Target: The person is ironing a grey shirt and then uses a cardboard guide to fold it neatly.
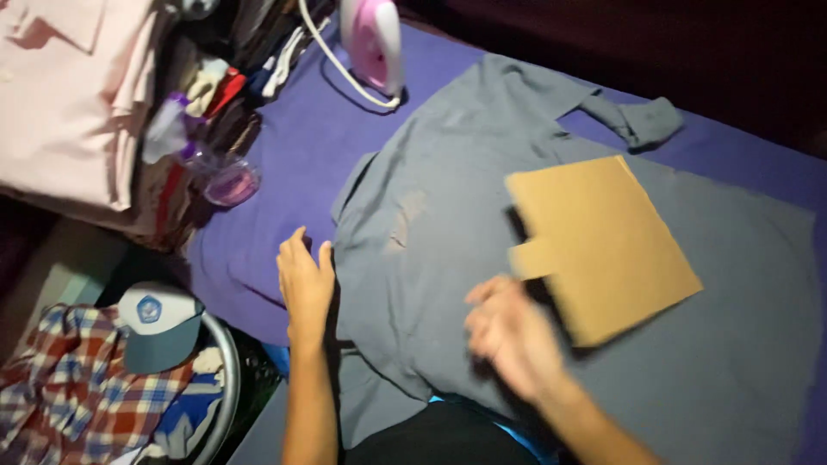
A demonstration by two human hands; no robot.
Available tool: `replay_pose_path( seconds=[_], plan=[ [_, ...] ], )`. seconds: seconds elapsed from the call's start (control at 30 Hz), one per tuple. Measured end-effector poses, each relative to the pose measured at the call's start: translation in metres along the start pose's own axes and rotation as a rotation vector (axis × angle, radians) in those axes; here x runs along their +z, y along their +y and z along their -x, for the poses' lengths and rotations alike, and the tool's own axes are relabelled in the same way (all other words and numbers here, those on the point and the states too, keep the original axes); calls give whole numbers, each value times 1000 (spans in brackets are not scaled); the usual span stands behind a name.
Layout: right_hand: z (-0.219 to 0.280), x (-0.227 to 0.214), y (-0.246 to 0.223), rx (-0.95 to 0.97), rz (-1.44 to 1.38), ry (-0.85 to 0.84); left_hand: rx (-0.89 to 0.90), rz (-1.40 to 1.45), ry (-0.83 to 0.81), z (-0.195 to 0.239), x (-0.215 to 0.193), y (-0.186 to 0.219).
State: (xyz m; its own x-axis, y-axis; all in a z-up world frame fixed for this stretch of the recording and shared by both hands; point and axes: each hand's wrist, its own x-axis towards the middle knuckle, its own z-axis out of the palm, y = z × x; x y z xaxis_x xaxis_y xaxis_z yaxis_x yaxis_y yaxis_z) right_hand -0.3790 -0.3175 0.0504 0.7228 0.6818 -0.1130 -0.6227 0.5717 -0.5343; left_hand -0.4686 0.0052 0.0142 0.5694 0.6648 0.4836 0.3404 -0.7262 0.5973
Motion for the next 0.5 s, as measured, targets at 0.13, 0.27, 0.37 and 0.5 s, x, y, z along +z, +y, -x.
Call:
replay_pose_path(
  seconds=[0.13, 0.27, 0.37, 0.5],
  plan=[
    [2, 30, 17, -47, 578, -166, -182, -219, -162, -1, -1, -10],
    [-17, -20, -44, -237, 1011, 364, -203, -137, -271, -9, -2, -14],
    [-20, -79, -81, -563, 1491, 521, -286, -49, -353, -16, -2, -18],
    [-3, -113, -85, -402, 2123, 736, -291, -1, -382, -25, -4, -26]
  ],
)
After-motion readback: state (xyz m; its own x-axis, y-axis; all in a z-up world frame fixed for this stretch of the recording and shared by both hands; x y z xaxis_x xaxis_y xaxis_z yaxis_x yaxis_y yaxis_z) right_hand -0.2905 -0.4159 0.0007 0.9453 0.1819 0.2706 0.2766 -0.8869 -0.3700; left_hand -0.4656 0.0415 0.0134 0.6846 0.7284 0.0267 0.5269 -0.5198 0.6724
